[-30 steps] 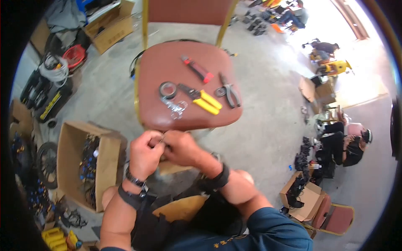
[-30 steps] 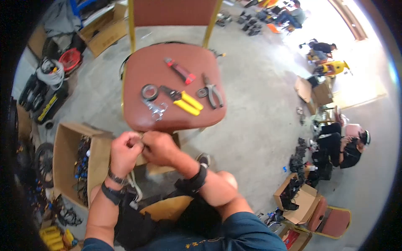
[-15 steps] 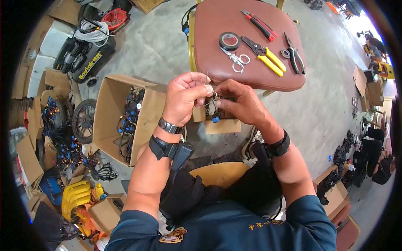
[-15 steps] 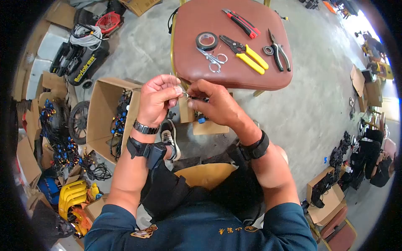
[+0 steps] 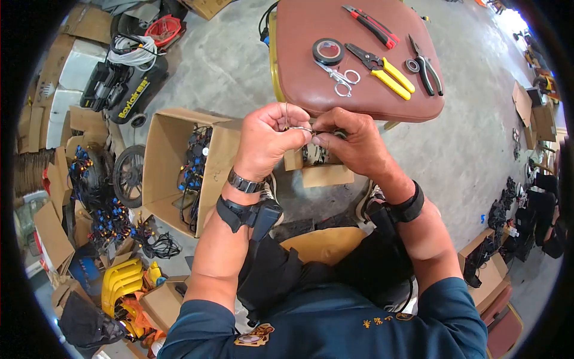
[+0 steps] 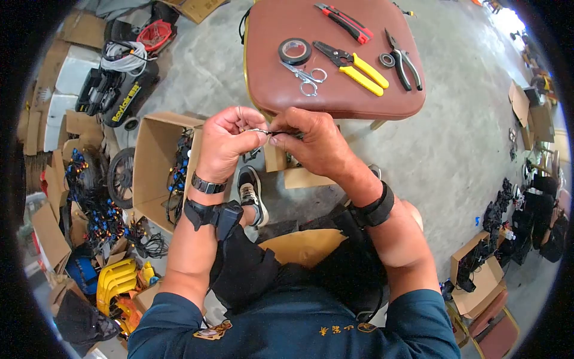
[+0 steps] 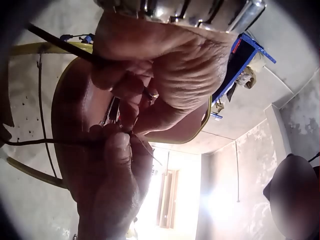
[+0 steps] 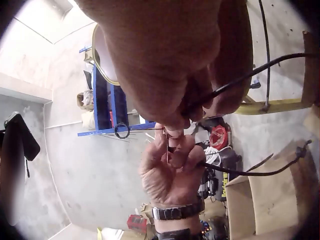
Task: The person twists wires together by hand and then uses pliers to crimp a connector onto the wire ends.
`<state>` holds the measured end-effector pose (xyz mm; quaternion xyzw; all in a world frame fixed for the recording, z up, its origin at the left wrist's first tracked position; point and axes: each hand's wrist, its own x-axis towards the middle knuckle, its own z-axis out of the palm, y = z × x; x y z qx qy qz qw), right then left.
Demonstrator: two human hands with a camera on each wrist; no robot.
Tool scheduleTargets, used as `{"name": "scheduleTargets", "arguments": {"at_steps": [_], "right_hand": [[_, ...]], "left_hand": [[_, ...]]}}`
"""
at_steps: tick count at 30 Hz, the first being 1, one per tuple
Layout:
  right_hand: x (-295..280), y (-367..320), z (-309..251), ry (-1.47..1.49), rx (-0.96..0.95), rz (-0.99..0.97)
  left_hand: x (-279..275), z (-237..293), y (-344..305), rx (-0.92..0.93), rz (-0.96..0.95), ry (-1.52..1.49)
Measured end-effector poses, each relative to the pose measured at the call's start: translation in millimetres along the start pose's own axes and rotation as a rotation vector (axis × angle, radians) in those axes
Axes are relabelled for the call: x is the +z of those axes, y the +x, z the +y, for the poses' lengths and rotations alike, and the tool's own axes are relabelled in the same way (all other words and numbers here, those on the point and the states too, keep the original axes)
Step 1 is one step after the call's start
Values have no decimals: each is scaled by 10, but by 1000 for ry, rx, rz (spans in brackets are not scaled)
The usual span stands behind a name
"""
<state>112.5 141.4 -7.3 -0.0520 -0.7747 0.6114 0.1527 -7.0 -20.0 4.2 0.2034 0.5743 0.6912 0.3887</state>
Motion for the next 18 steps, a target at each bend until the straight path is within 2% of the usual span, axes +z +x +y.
{"name": "scheduleTargets", "arguments": {"at_steps": [5, 18], "right_hand": [[-28, 6, 17, -49, -40, -21], [-70, 6, -92, -148, -71, -64]], "left_hand": [[30, -21, 8, 36, 35, 29], [-22, 44, -3, -15, -22, 81]]}}
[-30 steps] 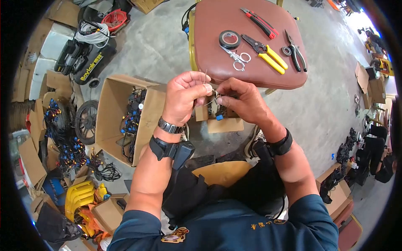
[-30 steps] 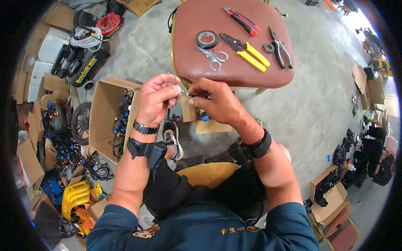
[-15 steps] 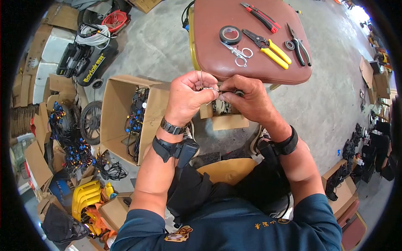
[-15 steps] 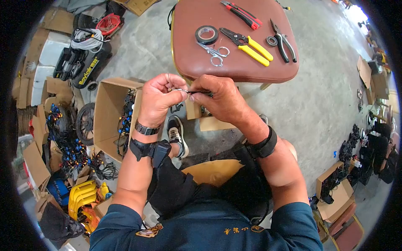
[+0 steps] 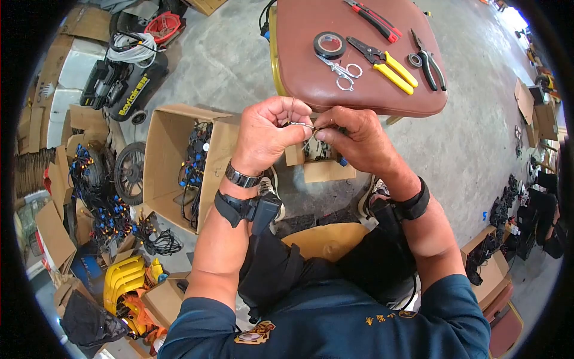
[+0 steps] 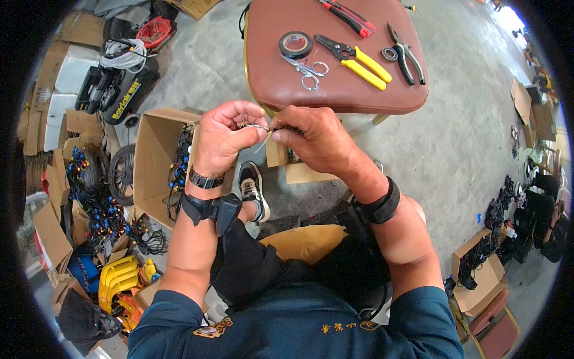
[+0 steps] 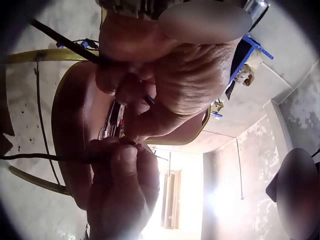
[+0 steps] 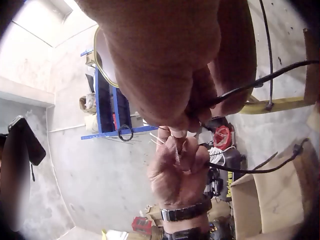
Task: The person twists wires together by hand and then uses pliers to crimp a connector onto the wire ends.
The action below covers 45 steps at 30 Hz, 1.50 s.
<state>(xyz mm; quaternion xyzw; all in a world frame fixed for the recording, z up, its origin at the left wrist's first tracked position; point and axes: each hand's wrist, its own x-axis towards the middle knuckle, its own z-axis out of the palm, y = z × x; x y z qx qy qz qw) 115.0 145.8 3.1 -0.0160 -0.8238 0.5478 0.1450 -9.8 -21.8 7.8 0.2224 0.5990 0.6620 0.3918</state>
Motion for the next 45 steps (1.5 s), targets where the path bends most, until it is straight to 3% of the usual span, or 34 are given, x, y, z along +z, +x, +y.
{"name": "scheduleTargets", "arguments": {"at_steps": [13, 23, 25, 32, 38, 45], "right_hand": [[-41, -11, 2, 229, 201, -58], [-112, -26, -131, 580, 413, -100], [-139, -24, -138, 610, 434, -120], [-225, -32, -115, 595, 423, -149], [-316, -41, -111, 592, 453, -199], [-453, -24, -55, 650, 518, -265]], "left_hand": [[114, -38, -47, 207, 33, 55], [185, -27, -37, 428, 25, 188], [199, 18, -60, 397, 26, 208], [199, 26, -64, 419, 2, 371], [220, -16, 2, 672, -40, 485], [290, 36, 89, 799, -83, 622]]}}
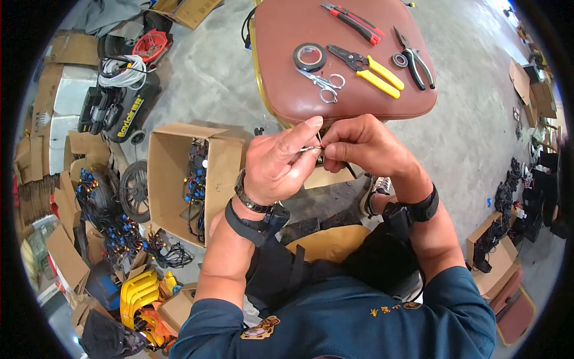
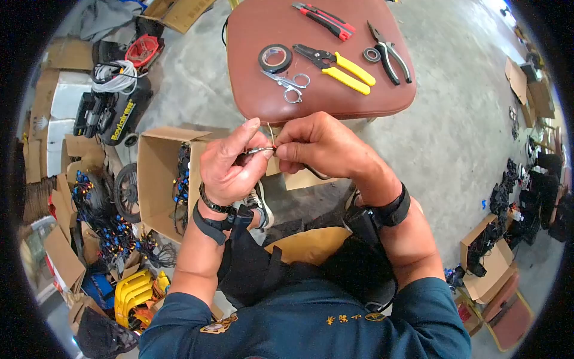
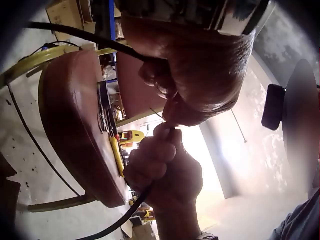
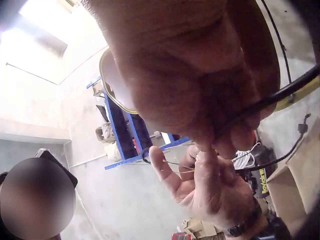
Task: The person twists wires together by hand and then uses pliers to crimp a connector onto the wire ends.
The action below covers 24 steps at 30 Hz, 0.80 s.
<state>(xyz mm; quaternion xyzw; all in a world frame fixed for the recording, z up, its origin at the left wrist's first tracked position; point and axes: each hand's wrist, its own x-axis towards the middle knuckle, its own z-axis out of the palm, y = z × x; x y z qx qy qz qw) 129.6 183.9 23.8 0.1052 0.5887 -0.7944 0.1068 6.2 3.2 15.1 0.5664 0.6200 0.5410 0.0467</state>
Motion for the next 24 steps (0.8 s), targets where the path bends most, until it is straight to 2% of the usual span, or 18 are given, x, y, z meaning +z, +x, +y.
{"name": "scheduleTargets", "arguments": {"at_steps": [2, 6, 12, 15, 18, 21, 24], "right_hand": [[-10, 17, -7, 32, -3, 14], [-26, 64, 89, 19, -26, 69], [30, 89, 120, -103, -72, 125], [41, 111, 158, -154, -135, 116], [47, 130, 203, -205, -190, 102], [53, 140, 236, -271, -241, 106], [63, 137, 246, -333, -246, 117]], "left_hand": [[14, -9, 24, -6, 19, 0], [51, -56, -59, -388, 28, -278], [-16, -46, -49, -650, 63, -452], [-66, -119, -99, -749, 69, -580], [-79, -128, -111, -742, 194, -747], [-109, -187, -206, -775, 29, -692], [-110, -185, -260, -840, -38, -505]]}}
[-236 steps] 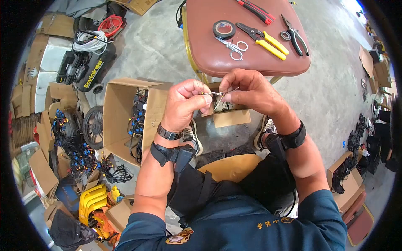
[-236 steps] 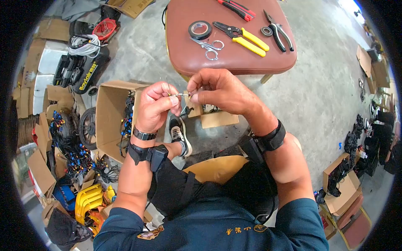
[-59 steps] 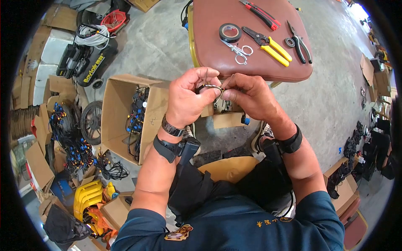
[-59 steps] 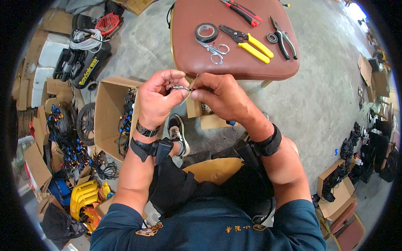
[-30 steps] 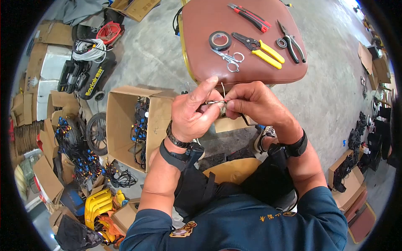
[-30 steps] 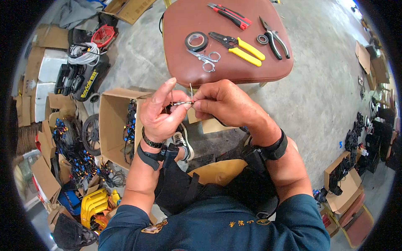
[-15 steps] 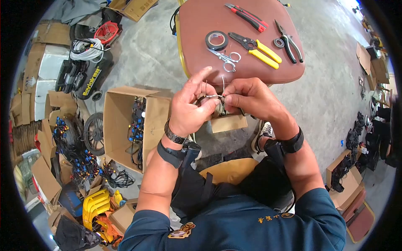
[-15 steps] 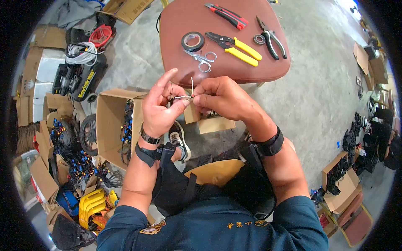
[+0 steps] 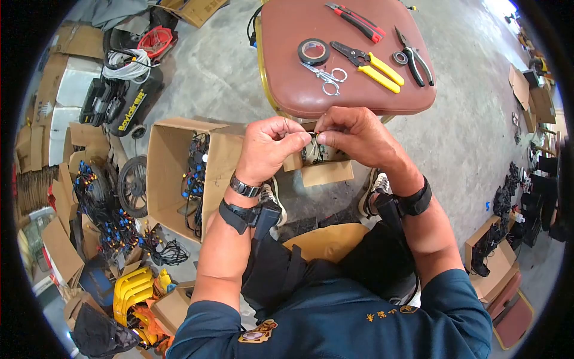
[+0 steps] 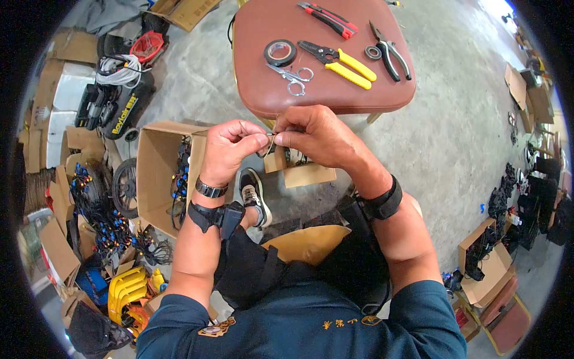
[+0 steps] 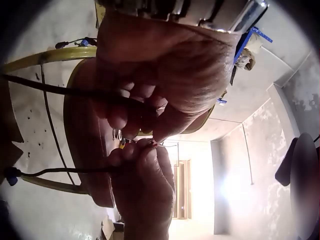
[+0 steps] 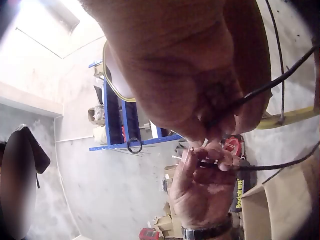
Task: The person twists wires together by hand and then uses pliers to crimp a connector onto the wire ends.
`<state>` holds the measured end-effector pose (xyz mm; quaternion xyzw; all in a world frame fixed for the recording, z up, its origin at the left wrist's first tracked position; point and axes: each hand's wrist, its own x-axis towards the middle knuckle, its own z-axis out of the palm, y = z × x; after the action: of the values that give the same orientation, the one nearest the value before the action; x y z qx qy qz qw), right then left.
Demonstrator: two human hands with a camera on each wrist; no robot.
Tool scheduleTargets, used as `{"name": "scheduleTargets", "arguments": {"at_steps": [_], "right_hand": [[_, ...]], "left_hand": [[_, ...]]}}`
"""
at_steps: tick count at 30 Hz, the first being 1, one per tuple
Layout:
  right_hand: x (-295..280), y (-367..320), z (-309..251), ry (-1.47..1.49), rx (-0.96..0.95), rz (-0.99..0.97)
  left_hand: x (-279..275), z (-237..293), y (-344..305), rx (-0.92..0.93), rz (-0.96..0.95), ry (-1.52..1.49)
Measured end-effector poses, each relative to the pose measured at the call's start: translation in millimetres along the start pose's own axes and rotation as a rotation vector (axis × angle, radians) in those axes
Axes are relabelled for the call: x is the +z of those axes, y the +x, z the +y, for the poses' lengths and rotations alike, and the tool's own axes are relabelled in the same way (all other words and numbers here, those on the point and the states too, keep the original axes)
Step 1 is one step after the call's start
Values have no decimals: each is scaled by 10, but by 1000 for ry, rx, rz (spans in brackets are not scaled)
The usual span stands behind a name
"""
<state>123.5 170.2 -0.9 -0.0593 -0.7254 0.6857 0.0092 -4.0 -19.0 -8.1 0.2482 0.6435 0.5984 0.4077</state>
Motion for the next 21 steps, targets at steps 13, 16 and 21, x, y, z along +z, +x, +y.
{"name": "scheduleTargets", "arguments": {"at_steps": [13, 16, 21], "right_hand": [[-149, 54, 8, 121, 165, -250], [-137, 72, 12, 117, 218, -286], [-99, 72, 23, 106, 243, -300]], "left_hand": [[8, 180, -30, 286, -187, 216], [13, 191, -15, 279, -205, 253], [40, 273, -36, 236, -193, 308]]}}
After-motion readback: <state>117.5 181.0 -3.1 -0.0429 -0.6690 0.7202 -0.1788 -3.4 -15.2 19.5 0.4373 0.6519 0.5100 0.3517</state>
